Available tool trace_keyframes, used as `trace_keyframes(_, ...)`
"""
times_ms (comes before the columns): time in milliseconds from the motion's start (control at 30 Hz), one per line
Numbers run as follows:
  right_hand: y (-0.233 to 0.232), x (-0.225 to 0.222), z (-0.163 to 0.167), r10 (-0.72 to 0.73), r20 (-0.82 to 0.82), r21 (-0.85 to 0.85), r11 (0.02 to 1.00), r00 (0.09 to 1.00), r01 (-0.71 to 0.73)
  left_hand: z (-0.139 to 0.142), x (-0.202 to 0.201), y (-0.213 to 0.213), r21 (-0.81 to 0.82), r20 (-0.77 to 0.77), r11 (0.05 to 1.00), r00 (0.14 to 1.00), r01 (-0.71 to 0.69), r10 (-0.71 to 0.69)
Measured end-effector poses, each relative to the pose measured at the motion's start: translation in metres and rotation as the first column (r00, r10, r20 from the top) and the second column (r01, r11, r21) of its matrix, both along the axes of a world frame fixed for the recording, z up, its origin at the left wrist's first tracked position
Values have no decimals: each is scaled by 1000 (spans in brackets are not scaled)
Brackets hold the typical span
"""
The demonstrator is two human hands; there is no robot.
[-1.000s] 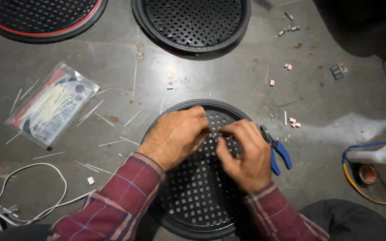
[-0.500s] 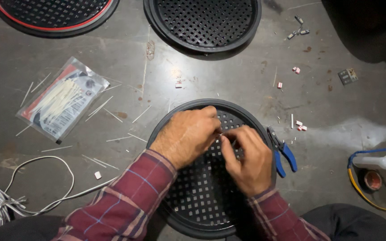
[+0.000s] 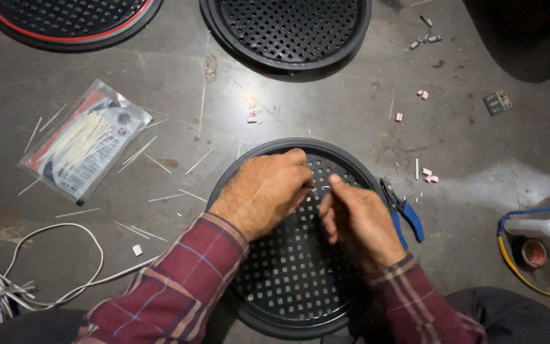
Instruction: The person sits on the floor and assembles a speaker grille by inserting white zip ties through the perforated surface. They use wire cutters to trim the excess length of the zip ties and then attach a small circuit board to the grille.
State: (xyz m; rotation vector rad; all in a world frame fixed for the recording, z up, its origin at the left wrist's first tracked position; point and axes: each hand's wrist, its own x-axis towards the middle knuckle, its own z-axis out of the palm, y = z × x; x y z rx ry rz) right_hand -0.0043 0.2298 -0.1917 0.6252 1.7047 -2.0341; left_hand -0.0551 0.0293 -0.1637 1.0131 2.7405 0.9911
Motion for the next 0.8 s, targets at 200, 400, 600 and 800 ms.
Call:
trace_keyframes(200,-9,5,24,429,-524,726,677,736,122,1,-1,-2,7,-9,1000,1000,-5,5)
trace_keyframes(400,-23,8,39,671,-566,824,477,478,305,1,-1,-1,1,-10,1000,1000,-13,13)
trace_keyframes(600,-22,12,30,536,-555,791,577,636,203,-1,0,1,33,6,999,1000,2,-3)
trace_keyframes(800,-3,1,8,45,61,11,999,997,-46,-3,1,3,-49,7,999,1000,16,-16)
